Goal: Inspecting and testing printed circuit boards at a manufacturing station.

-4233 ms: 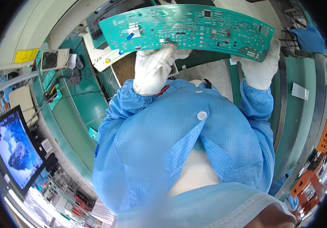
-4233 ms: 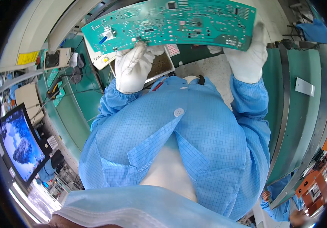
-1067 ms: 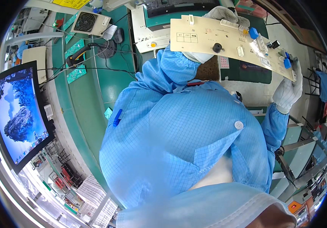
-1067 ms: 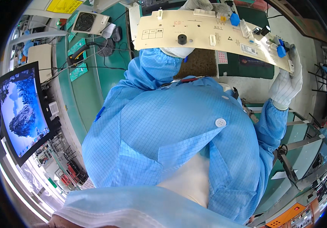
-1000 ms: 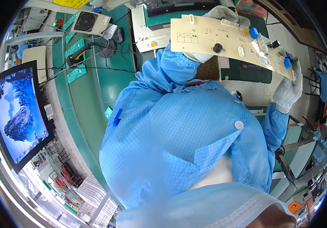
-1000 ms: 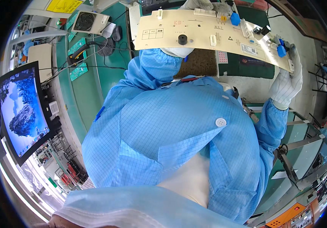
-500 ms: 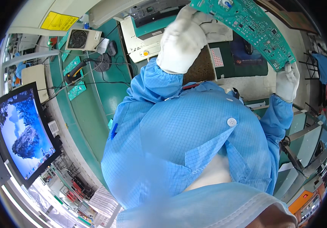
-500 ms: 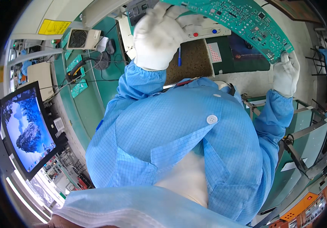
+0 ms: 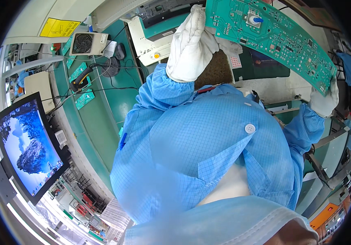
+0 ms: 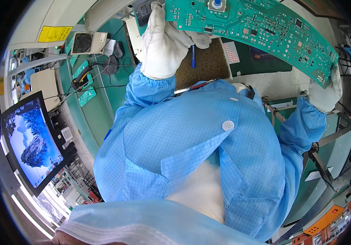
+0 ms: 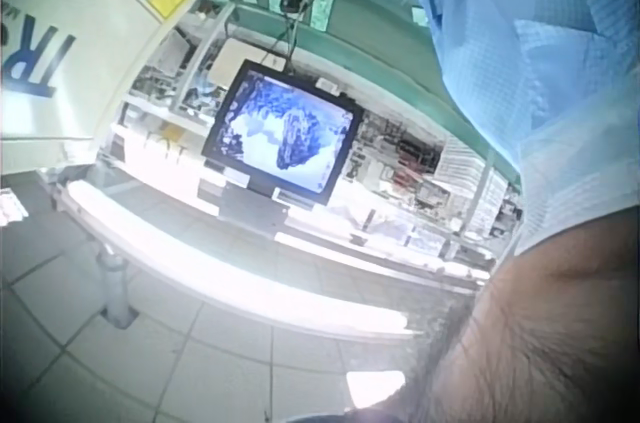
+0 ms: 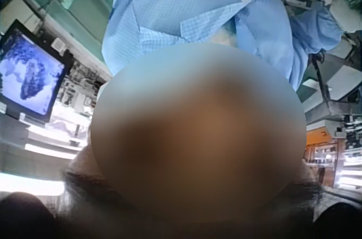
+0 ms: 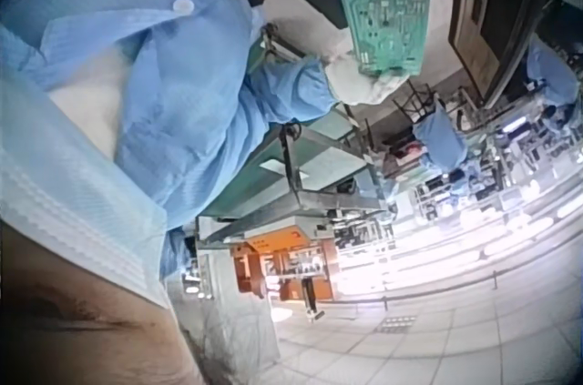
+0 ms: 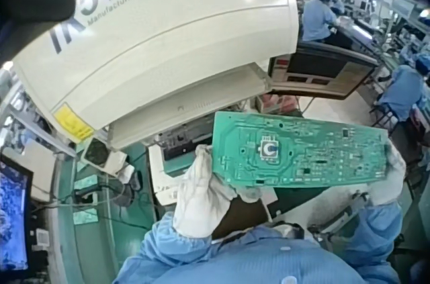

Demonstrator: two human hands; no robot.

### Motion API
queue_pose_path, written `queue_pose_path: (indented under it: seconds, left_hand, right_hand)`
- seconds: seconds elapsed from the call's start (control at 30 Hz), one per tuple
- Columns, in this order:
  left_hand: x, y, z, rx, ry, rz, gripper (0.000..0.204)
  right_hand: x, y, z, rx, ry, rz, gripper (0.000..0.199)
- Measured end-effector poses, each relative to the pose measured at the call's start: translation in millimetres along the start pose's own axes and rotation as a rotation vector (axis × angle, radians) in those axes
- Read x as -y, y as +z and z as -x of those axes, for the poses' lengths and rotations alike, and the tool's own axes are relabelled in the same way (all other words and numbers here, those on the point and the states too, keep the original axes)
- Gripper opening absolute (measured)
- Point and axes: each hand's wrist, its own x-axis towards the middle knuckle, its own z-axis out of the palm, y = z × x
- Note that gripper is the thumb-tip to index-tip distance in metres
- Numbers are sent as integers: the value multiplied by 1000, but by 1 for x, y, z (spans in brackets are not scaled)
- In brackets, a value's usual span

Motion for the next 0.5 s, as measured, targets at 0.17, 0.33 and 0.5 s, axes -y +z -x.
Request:
queue_pose_path:
  seconds: [0.17, 0.33, 0.5]
  left_hand:
    - [4, -1, 1, -43, 101, 5, 74]
    - [10, 4, 6, -38, 76, -27, 70]
    - [1, 25, 5, 86, -150, 249, 52]
  right_hand:
    - [5, -11, -3, 35, -104, 305, 40]
    - [11, -13, -12, 108, -199, 514, 39]
    - [30, 9, -6, 42, 107, -105, 41]
